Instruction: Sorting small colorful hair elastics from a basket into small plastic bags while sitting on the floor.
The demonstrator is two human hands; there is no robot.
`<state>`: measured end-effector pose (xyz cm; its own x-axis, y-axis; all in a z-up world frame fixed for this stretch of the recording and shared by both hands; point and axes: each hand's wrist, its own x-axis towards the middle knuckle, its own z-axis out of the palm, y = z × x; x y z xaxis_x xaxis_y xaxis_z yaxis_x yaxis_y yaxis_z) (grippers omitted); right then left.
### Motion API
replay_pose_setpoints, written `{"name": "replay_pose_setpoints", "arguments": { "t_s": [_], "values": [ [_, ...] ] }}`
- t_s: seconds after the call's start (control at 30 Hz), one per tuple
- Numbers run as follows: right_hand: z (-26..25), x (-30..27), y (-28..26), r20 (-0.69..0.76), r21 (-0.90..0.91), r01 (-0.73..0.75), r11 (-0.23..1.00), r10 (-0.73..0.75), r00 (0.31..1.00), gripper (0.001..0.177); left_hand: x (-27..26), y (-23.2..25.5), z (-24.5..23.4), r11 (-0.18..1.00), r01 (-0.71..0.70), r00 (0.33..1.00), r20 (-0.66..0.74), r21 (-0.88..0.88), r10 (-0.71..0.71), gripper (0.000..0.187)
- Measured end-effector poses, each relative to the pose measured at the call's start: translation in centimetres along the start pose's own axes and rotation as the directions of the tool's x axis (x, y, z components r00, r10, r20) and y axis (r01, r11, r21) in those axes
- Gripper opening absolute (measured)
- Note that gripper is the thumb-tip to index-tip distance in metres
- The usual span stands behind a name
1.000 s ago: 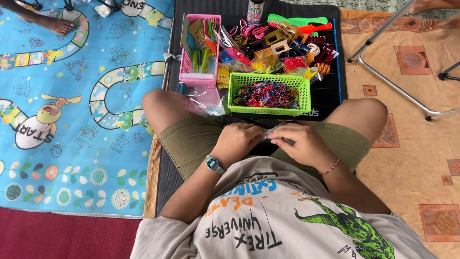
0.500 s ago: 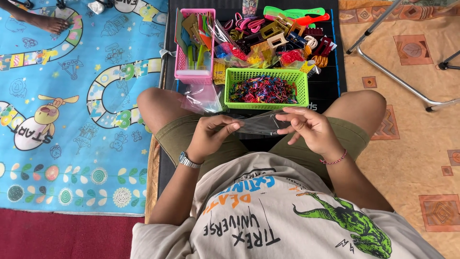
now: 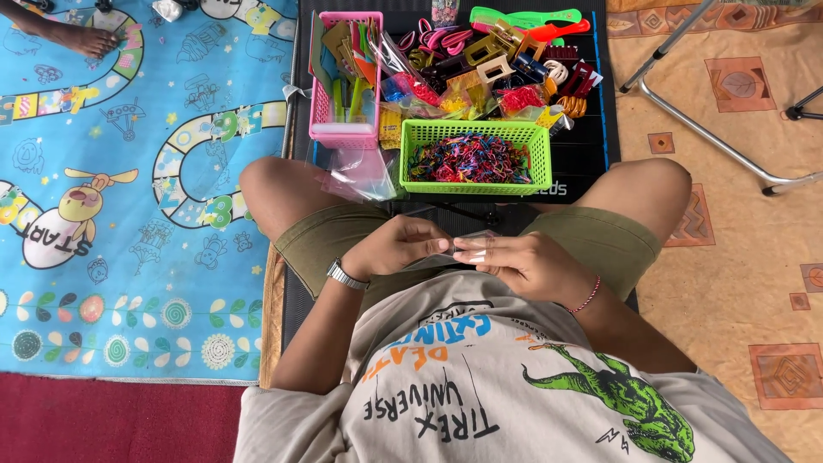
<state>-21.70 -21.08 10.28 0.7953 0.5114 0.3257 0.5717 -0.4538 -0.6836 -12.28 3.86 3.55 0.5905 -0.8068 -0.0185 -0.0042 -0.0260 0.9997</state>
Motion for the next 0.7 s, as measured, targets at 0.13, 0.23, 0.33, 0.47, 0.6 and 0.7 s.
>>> {"name": "replay_pose_setpoints", "arguments": {
  "t_s": [0.13,0.23,0.33,0.47,0.6,0.7],
  "values": [
    [-0.1,0.2,-0.2,-0.006,-0.056,0.020,0.998,-0.020,1.000,0.021,0.4,-1.9,0.1,0.994,-0.001,0.999,-0.053,-0.106,-0.004,0.011],
    [0.3,0.2,-0.1,-0.068,-0.010,-0.023,1.000,0.022,0.997,0.018,0.4,-1.9,0.3,0.992,-0.071,0.989,-0.140,-0.105,0.056,0.012],
    [1.0,-0.2,0.2,-0.197,0.000,-0.085,0.996,0.083,0.977,0.023,0.8,-2.3,0.8,0.989,-0.089,0.978,-0.199,-0.120,0.064,0.013],
    [1.5,0.4,1.0,-0.457,-0.068,0.028,0.997,-0.056,0.888,0.025,1.2,-1.9,1.4,0.962,-0.090,0.957,-0.290,-0.257,0.013,0.016],
    [-1.0,1.0,3.0,-0.622,-0.174,0.083,0.981,-0.175,0.763,0.021,1.3,-1.7,-0.1,0.949,-0.149,0.896,-0.445,-0.276,0.011,0.017],
    [-3.2,2.8,8.7,-0.532,-0.135,-0.129,0.982,0.038,0.846,0.011,0.9,-3.3,-3.4,0.885,-0.295,0.747,-0.664,-0.360,-0.021,0.013]
  ]
}}
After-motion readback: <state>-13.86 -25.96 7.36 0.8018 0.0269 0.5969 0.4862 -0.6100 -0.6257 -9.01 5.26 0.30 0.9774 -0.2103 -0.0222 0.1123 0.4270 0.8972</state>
